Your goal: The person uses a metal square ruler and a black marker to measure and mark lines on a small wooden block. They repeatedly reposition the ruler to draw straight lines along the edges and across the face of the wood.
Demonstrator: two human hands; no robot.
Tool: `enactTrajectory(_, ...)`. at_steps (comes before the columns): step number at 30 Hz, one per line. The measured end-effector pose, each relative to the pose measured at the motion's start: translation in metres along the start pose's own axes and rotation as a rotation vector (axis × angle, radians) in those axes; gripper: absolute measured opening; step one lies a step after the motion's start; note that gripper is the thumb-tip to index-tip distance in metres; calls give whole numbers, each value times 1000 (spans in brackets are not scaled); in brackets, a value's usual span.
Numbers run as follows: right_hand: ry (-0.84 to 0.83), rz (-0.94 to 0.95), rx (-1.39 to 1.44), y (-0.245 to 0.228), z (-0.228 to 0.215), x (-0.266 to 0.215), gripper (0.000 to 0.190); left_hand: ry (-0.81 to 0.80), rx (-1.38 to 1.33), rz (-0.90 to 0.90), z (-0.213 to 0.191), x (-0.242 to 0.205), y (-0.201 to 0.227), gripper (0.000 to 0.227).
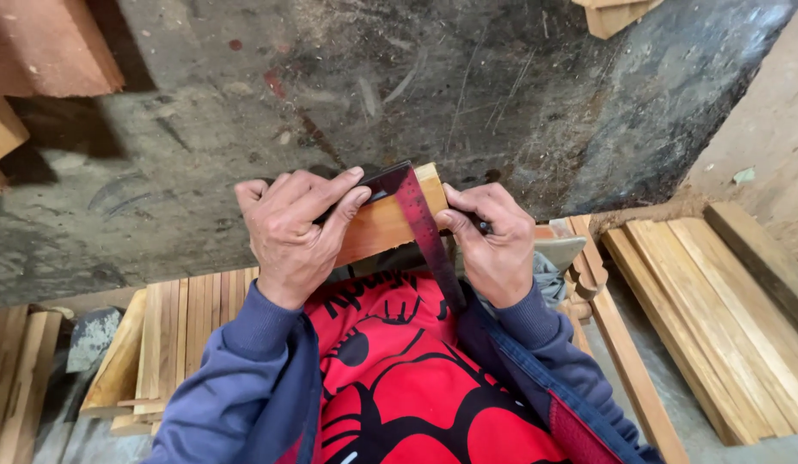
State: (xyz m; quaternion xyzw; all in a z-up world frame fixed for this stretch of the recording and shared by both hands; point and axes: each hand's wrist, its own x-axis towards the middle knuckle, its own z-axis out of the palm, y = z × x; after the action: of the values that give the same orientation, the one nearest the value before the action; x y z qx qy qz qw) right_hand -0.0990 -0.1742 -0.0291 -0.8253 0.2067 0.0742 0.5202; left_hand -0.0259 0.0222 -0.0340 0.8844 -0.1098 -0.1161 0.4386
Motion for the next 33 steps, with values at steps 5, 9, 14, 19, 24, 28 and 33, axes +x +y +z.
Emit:
enactTrajectory(5, -10, -3, -20, 1, 1, -1, 17, -13, 8, -9, 0, 0, 0, 9)
enactTrajectory(9, -11, -10, -25, 2, 0, -2, 17, -15, 9, -15, 0, 1, 0, 9)
enactTrajectory(14, -10, -7, -21, 2, 0, -1, 17, -22, 17, -14, 0, 1, 0, 9)
enactTrajectory(19, -12, -13, -17, 2, 0, 0, 17, -34, 16, -20, 0, 1, 0, 9)
enactTrajectory(24, -9, 0, -11, 3, 0, -1, 18, -48, -12, -47, -1, 2, 2, 10)
enactTrajectory(28, -13, -1, -7, 3, 0, -2, 18, -46, -14, -53, -1, 3, 2, 10)
enactTrajectory(33, -9, -8, -7, 3, 1, -1, 18, -34, -12, -49, -1, 2, 2, 9)
